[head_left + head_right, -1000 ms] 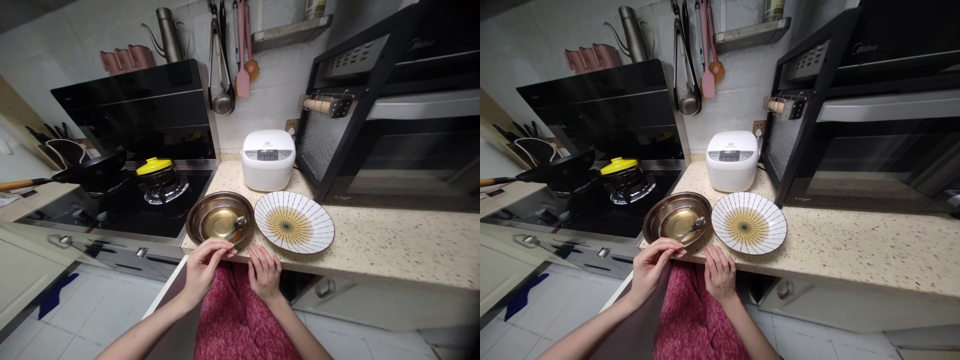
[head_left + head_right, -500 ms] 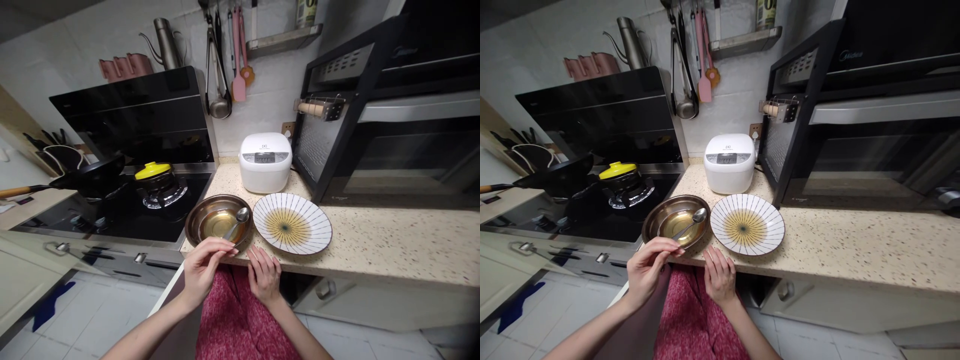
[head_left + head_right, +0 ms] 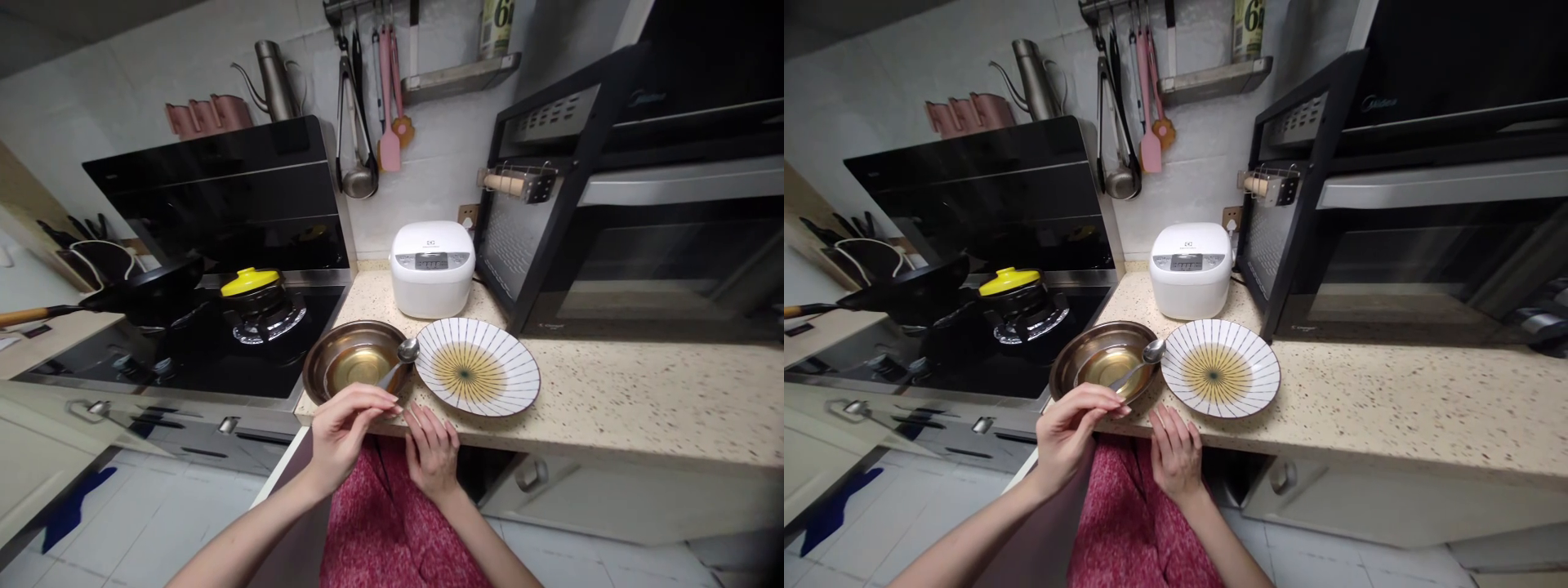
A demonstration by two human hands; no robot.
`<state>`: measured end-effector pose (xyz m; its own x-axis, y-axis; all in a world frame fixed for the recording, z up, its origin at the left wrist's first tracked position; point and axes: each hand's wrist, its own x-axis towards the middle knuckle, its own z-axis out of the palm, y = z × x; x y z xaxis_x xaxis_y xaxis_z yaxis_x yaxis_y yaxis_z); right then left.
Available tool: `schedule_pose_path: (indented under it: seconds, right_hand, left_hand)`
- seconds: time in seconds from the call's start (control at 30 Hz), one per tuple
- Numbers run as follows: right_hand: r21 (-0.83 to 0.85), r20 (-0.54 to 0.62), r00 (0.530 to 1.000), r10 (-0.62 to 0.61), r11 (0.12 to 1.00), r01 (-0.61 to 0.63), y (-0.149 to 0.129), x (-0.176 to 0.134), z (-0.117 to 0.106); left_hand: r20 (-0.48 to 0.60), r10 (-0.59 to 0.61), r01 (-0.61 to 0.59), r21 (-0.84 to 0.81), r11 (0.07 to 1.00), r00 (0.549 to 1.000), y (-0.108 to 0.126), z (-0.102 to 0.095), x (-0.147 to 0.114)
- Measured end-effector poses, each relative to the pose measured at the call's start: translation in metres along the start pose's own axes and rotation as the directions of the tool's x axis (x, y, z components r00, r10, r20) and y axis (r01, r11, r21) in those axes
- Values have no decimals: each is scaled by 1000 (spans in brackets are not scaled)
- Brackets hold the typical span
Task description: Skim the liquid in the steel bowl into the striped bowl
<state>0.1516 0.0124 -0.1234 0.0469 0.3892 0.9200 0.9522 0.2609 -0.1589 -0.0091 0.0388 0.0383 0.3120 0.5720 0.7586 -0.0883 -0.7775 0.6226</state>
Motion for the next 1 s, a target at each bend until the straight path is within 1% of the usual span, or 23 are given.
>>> schedule_pose_path:
  seconds: [0.17,0.3,0.47,0.63,0.73,0.87,0.93,1.0]
  right_hand:
    - [10,-11,1000,4,1000,-3,0,0,0]
    - [4,0,1000,3,1000,-3,1,-3,2]
    - [-21,19,1000,-6,1000,7,2,-8,4]
    - [-16,5,1000,8,1000,-7,2,-8,5]
    - [-13,6,1000,11,1000,-11,1,-8,5]
    - [-13,-12,1000,13,1000,-14,0,-6,5]
    - [-8,-21,1000,9,1000,-9,0,-6,5]
    - [-10,-22,1000,4,1000,-4,1,-6,6]
  left_hand:
    - [68,35,-36,11,999,997,-6,2,2]
    - [119,89,-96,52,994,989,-6,1,4]
    - [211,164,-184,78,980,964,-4,-1,7]
    - [329,239,-288,108,952,914,-13,0,1]
    - [396,274,-365,175,914,876,-16,0,-2]
    - [492,303,-486,301,820,816,-9,0,2]
    - [511,338,-545,335,768,790,-4,0,5]
    - [517,367,-577,335,745,773,0,0,8]
